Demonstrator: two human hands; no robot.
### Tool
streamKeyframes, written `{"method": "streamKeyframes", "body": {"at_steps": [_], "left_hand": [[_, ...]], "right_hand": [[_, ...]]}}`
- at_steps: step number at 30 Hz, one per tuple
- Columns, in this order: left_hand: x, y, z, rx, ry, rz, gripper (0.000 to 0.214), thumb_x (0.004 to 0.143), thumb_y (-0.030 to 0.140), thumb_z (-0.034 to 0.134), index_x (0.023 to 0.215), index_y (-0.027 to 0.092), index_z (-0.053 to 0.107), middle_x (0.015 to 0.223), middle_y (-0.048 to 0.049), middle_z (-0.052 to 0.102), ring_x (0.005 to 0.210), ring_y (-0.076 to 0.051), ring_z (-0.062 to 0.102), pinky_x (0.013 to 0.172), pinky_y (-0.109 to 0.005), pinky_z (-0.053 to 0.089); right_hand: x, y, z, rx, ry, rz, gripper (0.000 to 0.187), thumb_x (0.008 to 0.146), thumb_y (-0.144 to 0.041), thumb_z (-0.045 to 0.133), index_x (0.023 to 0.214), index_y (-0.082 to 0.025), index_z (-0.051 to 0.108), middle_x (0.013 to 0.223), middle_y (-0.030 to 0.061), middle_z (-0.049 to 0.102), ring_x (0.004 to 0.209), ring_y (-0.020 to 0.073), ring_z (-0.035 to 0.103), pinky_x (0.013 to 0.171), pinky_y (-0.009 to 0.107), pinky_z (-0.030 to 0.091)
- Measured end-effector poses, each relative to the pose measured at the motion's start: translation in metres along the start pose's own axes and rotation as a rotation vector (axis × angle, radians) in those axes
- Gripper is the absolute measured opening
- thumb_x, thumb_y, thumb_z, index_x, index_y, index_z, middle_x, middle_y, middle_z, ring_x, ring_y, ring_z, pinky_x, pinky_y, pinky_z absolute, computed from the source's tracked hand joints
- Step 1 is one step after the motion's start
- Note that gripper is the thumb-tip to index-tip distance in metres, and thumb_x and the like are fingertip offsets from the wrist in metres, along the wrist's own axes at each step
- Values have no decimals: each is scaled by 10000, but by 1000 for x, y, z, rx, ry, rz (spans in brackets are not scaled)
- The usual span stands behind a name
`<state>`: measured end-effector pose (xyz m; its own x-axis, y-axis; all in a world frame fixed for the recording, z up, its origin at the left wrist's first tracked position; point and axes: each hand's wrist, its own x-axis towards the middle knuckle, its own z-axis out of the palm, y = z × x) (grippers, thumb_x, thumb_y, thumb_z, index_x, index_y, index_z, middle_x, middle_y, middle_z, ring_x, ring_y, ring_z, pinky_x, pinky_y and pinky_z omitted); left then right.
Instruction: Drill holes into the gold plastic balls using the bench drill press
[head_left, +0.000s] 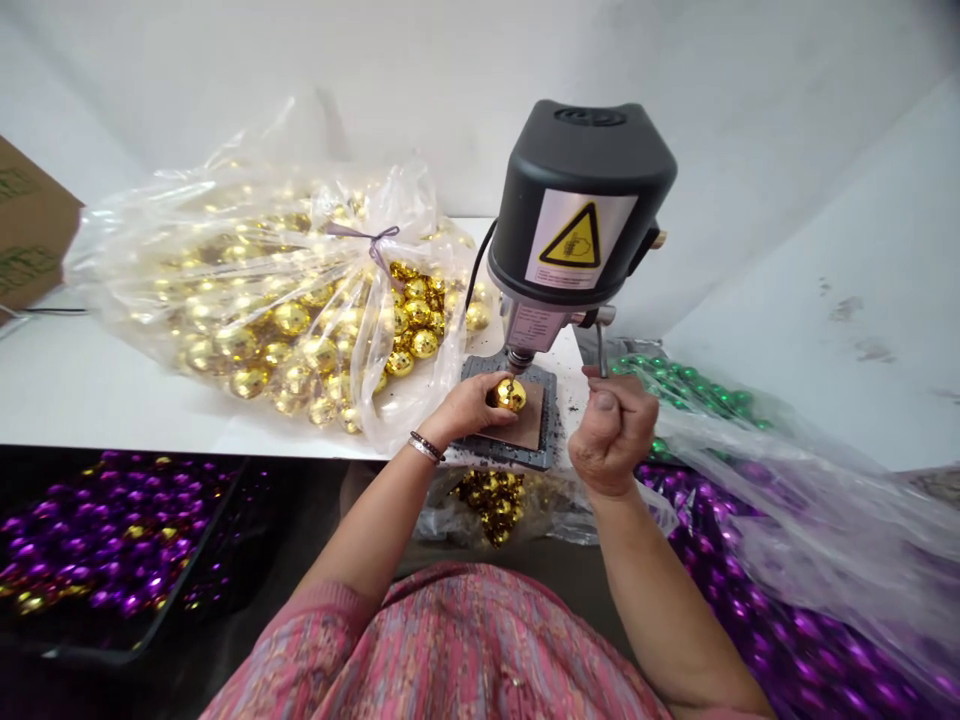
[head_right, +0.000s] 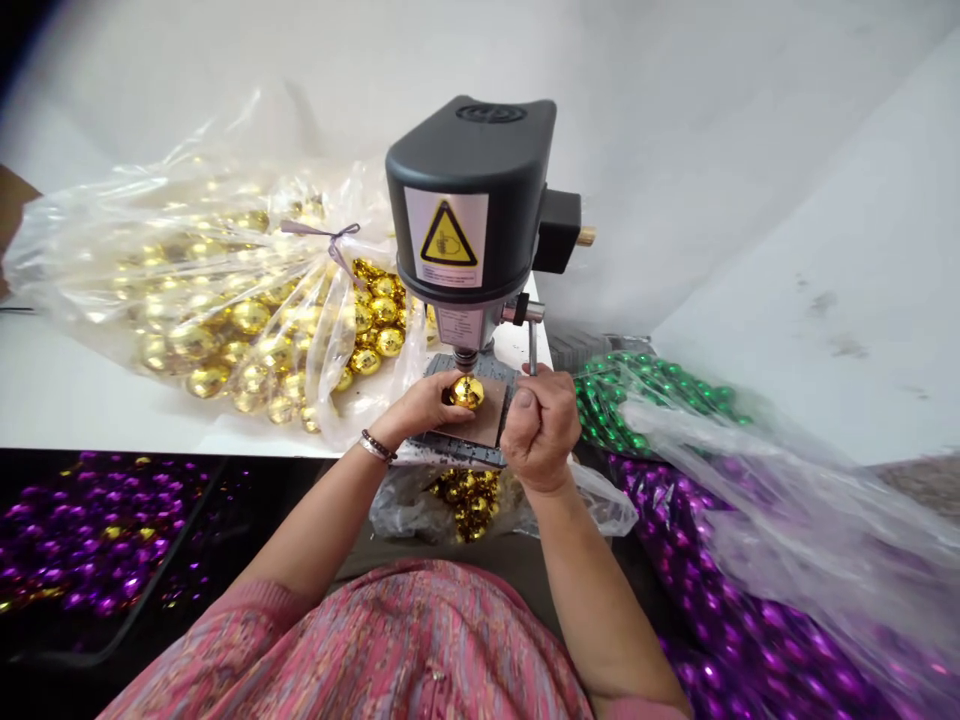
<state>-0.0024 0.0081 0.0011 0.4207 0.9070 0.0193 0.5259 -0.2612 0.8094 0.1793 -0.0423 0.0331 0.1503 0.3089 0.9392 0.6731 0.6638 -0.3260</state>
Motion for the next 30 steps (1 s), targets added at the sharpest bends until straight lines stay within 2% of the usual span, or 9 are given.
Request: {"method": "streamKeyframes", "body": {"at_steps": [2, 5, 8, 14, 16, 20, 22, 26, 30], "left_hand": [[-1, 0, 1, -16, -1, -14, 485, 689, 245, 783, 1157, 167, 682, 1052, -45, 729, 964, -231, 662, 896, -342, 517], [-7, 1, 3, -15, 37, -35, 567, 701, 238, 787, 1245, 167, 642, 1158, -63, 718, 1049, -243, 658, 965, -359, 503], [-20, 5, 4, 0, 60, -27, 620, 706, 226, 799, 1294, 167, 613, 1240, -89, 694, 1125, -259, 644, 1015, -384, 490], [-50, 17, -3, -3, -122, 136, 729, 643, 320, 891, 1311, 200, 626, 1238, -117, 686, 1072, -261, 668, 942, -370, 531], [-51, 16, -11, -29, -77, 118, 659, 722, 349, 838, 1329, 221, 618, 1204, -95, 701, 952, -217, 683, 868, -341, 547], [-39, -1, -38, 157, 344, -52, 324, 920, 238, 589, 1229, 207, 679, 1184, -114, 710, 1055, -239, 659, 957, -377, 507], [-33, -14, -53, 342, 499, -209, 361, 927, 129, 485, 1244, 148, 657, 1233, -184, 675, 1146, -288, 631, 997, -416, 475], [-26, -35, -73, 590, 472, -526, 416, 894, 112, 464, 1291, 82, 582, 1244, -267, 630, 1101, -366, 646, 908, -458, 481], [-24, -39, -75, 658, 387, -591, 397, 918, 239, 490, 1281, 97, 569, 1239, -277, 638, 1076, -397, 653, 849, -474, 488]], "right_hand": [[25, -11, -3, -25, 10, 43, 124, 928, -271, 460, 894, -235, 573, 741, -10, 597, 686, 130, 609, 648, 300, 503], [74, -27, -3, -98, 27, 277, 319, 958, -408, 440, 719, -212, 518, 603, -34, 489, 572, 97, 499, 565, 268, 406], [107, -34, 1, -35, -3, 431, 401, 954, -489, 400, 675, -208, 460, 594, -44, 446, 554, 84, 462, 572, 271, 403], [101, -31, 5, -13, 46, 428, 423, 952, -547, 389, 759, -189, 507, 709, -19, 566, 638, 91, 529, 651, 309, 449], [96, -31, 4, -38, 46, 416, 443, 953, -569, 376, 769, -191, 517, 712, -17, 569, 627, 92, 526, 649, 318, 452], [92, -31, 1, -27, 24, 413, 474, 938, -616, 375, 762, -198, 512, 713, -17, 575, 589, 84, 510, 614, 306, 438], [92, -31, 0, -13, 18, 421, 482, 930, -632, 383, 765, -199, 516, 714, -15, 581, 591, 85, 517, 607, 301, 436], [90, -31, -1, -14, 13, 423, 490, 938, -631, 381, 782, -195, 542, 726, -13, 589, 604, 84, 532, 626, 304, 450], [88, -31, 0, -28, 33, 400, 508, 947, -625, 371, 772, -188, 559, 713, -12, 576, 600, 80, 525, 635, 307, 451]]}}
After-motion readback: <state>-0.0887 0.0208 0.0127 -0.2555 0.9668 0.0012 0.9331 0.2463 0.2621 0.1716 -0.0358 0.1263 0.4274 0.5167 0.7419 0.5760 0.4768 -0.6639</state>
